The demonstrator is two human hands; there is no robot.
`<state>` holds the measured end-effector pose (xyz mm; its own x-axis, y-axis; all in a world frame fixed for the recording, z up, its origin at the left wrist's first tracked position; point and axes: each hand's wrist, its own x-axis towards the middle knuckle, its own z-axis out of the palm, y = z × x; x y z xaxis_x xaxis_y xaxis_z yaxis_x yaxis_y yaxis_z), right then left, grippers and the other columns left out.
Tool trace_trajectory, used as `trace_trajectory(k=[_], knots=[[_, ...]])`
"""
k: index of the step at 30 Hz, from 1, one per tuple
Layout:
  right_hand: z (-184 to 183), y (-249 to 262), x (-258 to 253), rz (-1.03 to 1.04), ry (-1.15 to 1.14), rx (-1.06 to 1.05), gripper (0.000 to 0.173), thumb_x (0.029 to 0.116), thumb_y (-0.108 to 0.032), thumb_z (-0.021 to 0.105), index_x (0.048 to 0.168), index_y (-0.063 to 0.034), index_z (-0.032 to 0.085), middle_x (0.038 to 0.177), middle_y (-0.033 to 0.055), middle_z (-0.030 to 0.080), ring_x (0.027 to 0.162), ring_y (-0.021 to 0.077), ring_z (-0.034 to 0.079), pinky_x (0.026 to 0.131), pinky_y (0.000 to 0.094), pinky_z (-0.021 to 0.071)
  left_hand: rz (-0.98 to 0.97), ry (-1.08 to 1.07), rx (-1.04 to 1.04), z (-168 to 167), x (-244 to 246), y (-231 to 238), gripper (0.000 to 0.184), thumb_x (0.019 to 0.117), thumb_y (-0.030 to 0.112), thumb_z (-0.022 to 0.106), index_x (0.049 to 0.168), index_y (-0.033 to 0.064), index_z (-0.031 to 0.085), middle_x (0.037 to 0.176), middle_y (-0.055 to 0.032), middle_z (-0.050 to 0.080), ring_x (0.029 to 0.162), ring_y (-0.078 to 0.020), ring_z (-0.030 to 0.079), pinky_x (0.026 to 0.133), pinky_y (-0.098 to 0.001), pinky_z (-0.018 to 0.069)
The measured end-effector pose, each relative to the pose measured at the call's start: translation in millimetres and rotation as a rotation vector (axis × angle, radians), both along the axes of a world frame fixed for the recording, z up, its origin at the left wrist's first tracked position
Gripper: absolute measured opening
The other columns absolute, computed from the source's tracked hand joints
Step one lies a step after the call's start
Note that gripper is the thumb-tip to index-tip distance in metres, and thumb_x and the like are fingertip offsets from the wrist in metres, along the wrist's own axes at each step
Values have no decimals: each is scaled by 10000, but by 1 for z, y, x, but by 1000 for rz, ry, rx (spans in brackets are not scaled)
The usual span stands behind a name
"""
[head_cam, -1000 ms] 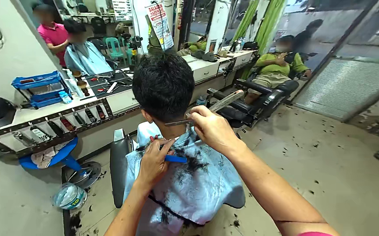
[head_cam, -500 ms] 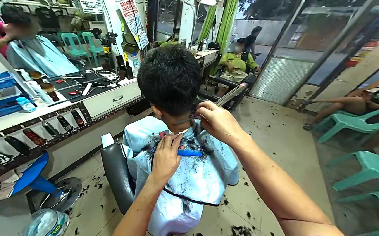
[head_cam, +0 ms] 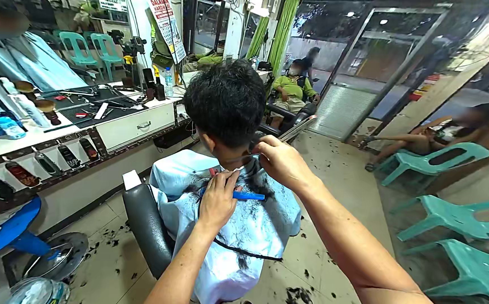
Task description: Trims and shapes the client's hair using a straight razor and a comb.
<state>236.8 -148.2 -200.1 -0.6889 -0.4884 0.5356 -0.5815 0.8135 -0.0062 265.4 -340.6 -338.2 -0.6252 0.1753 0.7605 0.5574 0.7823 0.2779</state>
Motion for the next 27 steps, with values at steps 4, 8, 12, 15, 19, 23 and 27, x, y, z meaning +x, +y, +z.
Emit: trace_trajectory(k=[4,8,12,15,19,23,27], knots=[[-6,-18,1,-16,159,-57,189,1005,-53,562,1101,-99,719,1246,116,665,993,300,699,770,489,595,-8,-4,10,-2,-1,1,384,1063,349,519,1355,145,664,1306,-81,659,1258,-226,611,1075,-380,499],[-16,-17,2,-53,70,94,172,957,-28,606,1064,-105,717,1137,124,660,914,322,686,709,509,589,-7,-9,10,-1,-1,0,383,1067,348,510,1358,150,663,1305,-80,659,1239,-233,620,1066,-387,504],[-9,-18,3,-59,94,67,174,964,-33,596,1055,-114,720,1186,99,661,922,294,690,707,486,590,-4,-3,13,-1,-1,0,383,1067,353,508,1347,150,672,1290,-78,669,1222,-228,630,1059,-377,510],[-11,-15,2,-75,89,53,180,966,-35,595,1065,-120,719,1186,107,657,905,303,689,687,492,586,-3,4,13,-2,-2,1,391,1070,360,499,1366,165,664,1294,-78,665,1237,-224,621,1061,-374,506],[-6,-6,1,-35,-13,96,167,943,-46,609,1028,-131,726,1107,90,663,943,292,672,730,481,582,9,-4,10,-1,0,2,386,1069,361,500,1366,181,667,1265,-80,669,1196,-223,635,1037,-380,517],[-2,4,-8,-24,1,24,175,970,-55,592,1065,-123,721,1219,97,658,925,300,689,736,500,589,19,-7,3,0,0,2,378,1071,357,494,1357,190,677,1264,-72,676,1177,-215,643,1029,-366,520],[-2,26,-25,87,-113,32,170,914,-62,667,1054,-127,737,1161,78,679,912,266,695,763,501,596,24,11,36,2,-1,4,356,1063,330,511,1334,189,694,1239,-64,685,1160,-197,646,1005,-352,529]])
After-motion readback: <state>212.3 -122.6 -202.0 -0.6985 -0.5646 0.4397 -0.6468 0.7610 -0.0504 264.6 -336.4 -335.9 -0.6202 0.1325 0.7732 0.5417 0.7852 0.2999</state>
